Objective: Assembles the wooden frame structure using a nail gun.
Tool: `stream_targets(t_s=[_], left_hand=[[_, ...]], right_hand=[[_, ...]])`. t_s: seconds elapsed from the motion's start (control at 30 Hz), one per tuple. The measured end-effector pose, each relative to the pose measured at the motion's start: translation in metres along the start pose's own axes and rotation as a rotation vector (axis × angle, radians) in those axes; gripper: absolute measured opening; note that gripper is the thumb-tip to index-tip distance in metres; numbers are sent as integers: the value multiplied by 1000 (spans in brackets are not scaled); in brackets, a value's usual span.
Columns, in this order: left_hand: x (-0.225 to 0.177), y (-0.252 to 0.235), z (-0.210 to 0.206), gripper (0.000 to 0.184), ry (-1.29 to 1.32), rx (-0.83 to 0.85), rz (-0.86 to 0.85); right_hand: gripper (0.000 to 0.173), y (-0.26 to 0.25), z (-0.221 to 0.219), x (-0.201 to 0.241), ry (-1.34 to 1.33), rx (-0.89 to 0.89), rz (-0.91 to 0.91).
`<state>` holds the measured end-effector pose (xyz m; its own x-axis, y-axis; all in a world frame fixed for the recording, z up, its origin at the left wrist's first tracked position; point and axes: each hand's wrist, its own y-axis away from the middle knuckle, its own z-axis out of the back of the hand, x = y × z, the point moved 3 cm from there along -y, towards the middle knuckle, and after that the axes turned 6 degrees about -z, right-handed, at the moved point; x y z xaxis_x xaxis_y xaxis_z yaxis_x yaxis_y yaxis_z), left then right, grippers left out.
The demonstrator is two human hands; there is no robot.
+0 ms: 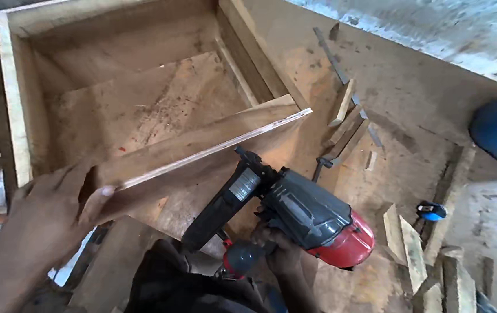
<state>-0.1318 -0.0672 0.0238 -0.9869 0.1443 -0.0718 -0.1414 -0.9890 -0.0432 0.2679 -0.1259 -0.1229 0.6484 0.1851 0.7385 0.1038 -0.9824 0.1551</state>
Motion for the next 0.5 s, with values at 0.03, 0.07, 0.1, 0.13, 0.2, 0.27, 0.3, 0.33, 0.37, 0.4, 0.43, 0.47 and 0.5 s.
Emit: stream_targets(t_s=[0.03,0.07,0.1,0.13,0.2,0.27,0.3,0.33,0.37,0.4,0.43,0.47,0.5], left_hand=[[7,3,-1,85,13,-16,-28],[11,4,-2,82,30,-28,-55],[15,5,-3,80,54,-37,-84],[20,2,-3,77,73,-58,-125],[33,0,-5,71,128,-98,-217],[43,4,-6,66,210,-80,-252],[45,0,-5,65,240,-92,-264],[46,-2,-4,63,277,-101,-262],[48,-3,-3,62,323,-108,-242],[49,-1,-3,60,382,-102,-210],[51,0,-5,60,447,-84,-173],[53,-2,-8,60,517,-77,-153],[54,-3,-11,61,562,-71,-149]], right_hand=[[12,-1,-8,-6,6,-36,-4],[11,1,-17,-13,1,-69,-1],[11,3,-27,-19,-6,-104,9],[11,2,-35,-25,-25,-121,25],[17,3,-45,-37,-55,-111,10],[24,21,-49,-45,-95,-76,-47],[27,26,-54,-48,-91,-52,-58],[28,29,-64,-54,-81,-24,-62],[25,34,-76,-65,-66,-4,-66],[20,41,-91,-78,-65,-10,-63],[18,46,-106,-91,-75,-34,-43],[17,47,-119,-102,-92,-61,-16],[17,48,-130,-110,-115,-83,6]])
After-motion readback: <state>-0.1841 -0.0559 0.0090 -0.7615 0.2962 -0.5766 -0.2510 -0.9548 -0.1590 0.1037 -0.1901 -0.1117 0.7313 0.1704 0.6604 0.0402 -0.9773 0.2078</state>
